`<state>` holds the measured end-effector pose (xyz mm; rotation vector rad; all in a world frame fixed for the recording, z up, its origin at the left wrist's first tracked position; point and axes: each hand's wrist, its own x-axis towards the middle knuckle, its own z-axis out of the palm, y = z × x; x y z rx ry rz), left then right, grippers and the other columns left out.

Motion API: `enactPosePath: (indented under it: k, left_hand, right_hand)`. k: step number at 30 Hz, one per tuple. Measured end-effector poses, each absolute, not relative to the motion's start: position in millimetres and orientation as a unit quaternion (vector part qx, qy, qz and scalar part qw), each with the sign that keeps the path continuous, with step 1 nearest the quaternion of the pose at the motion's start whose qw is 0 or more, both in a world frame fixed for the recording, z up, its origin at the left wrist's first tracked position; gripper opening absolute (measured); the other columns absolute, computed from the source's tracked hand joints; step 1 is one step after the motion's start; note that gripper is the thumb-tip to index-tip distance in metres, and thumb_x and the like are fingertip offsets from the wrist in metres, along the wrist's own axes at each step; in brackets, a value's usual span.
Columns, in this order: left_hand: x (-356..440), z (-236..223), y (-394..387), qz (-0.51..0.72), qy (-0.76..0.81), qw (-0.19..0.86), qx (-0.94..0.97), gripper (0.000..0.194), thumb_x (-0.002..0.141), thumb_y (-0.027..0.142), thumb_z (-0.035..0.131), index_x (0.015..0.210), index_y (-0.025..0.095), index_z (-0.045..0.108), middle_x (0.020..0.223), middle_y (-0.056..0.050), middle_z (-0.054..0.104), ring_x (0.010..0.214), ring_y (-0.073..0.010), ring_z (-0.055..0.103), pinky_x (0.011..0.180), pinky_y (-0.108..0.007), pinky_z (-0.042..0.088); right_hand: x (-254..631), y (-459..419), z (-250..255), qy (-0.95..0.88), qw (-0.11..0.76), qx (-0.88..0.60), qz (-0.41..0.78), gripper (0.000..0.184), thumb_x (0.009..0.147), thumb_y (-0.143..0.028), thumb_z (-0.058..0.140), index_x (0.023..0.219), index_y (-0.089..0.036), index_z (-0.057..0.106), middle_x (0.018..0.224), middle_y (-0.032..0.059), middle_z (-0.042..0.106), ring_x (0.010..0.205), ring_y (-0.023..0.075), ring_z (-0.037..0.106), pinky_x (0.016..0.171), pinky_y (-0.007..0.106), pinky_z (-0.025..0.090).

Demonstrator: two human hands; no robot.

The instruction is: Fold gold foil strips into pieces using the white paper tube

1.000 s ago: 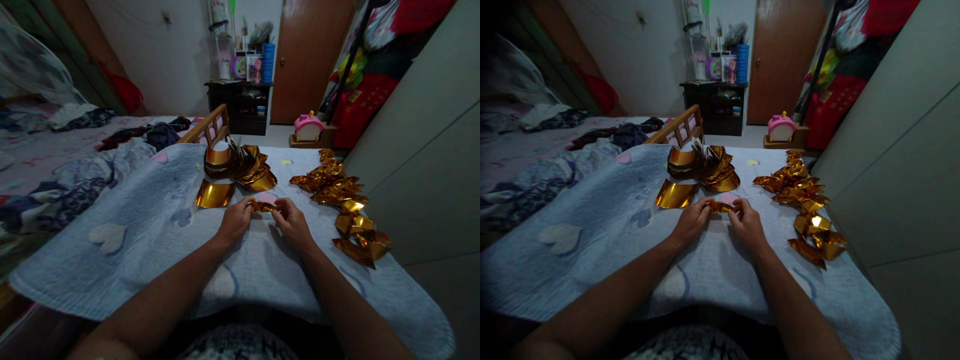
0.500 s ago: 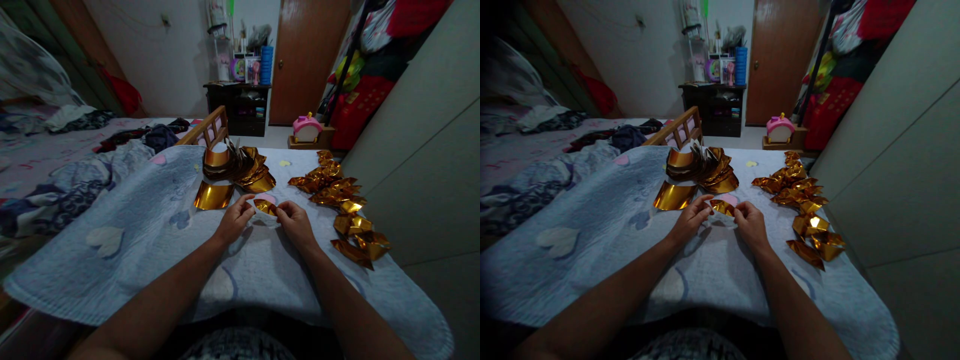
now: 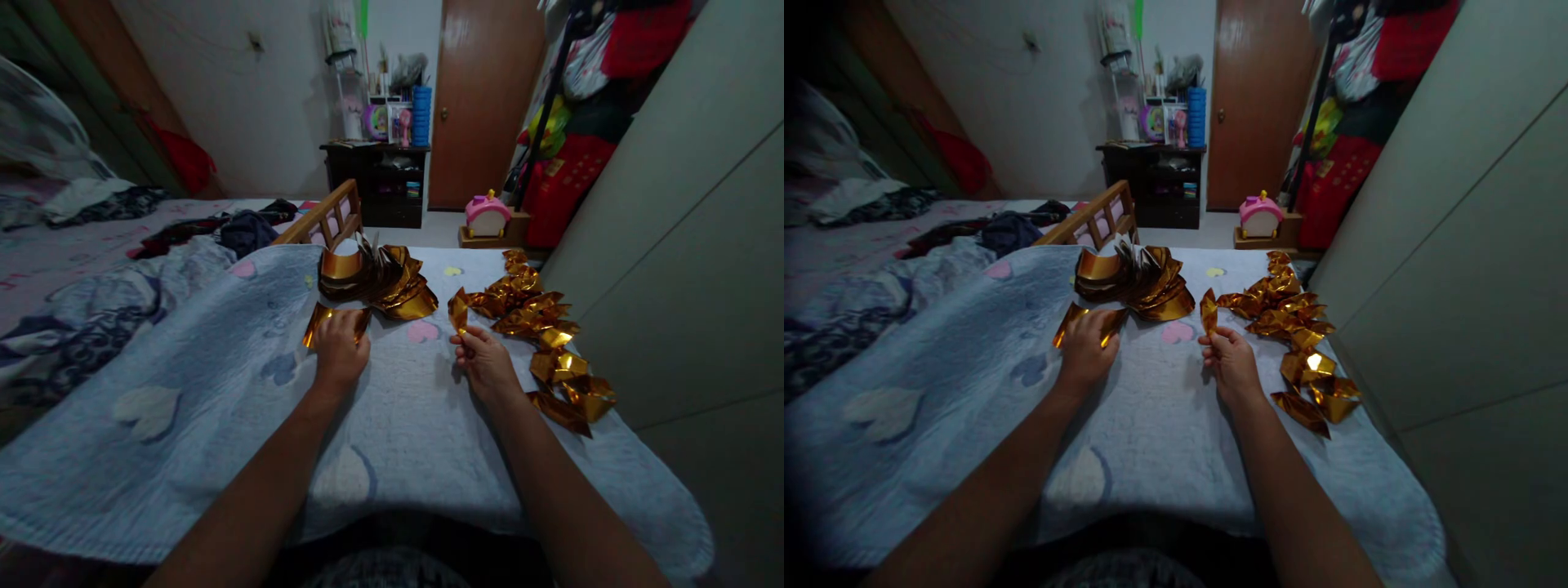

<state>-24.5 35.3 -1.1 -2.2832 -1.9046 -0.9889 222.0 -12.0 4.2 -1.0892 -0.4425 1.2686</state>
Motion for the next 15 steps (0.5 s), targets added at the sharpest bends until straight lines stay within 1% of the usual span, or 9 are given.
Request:
enactPosePath:
  k: [6,10,15]
  left_hand:
    - [-26.8,-5.7,35.9,-0.237,-0.647,0.019,-0.724,0.045,0.085,0.019,0.055,0.129,0.017,0.060,0.129,-0.014,0.063,0.122,-0.0338,0.056,0.105,-0.049,0.043]
    - [-27.0,-8.6,35.1,-0.200,-0.655,0.014,-0.729,0.039,0.086,0.019,0.054,0.124,0.017,0.065,0.130,-0.015,0.063,0.121,-0.0341,0.057,0.105,-0.049,0.044]
    - [-26.9,-15.4,35.0,-0.212,-0.631,0.007,-0.746,0.033,0.086,0.016,0.052,0.114,0.017,0.069,0.125,-0.015,0.066,0.117,-0.0316,0.059,0.103,-0.048,0.046]
  right_hand:
    - [231.1,-8.1,2.3,-0.107,0.678,-0.463,0.561,0.023,0.072,-0.009,0.073,0.086,-0.020,0.059,0.074,0.0018,0.075,0.053,0.0110,0.063,0.042,0.015,0.049]
    - [237.1,-7.0,6.2,-0.066,0.714,-0.439,0.541,0.019,0.074,-0.007,0.070,0.084,-0.019,0.059,0.073,0.0020,0.075,0.054,0.0098,0.064,0.044,0.014,0.049]
    - [247.9,-6.1,9.9,-0.056,0.757,-0.408,0.508,0.019,0.074,-0.007,0.070,0.081,-0.019,0.058,0.072,-0.0020,0.074,0.055,0.0077,0.064,0.047,0.013,0.050]
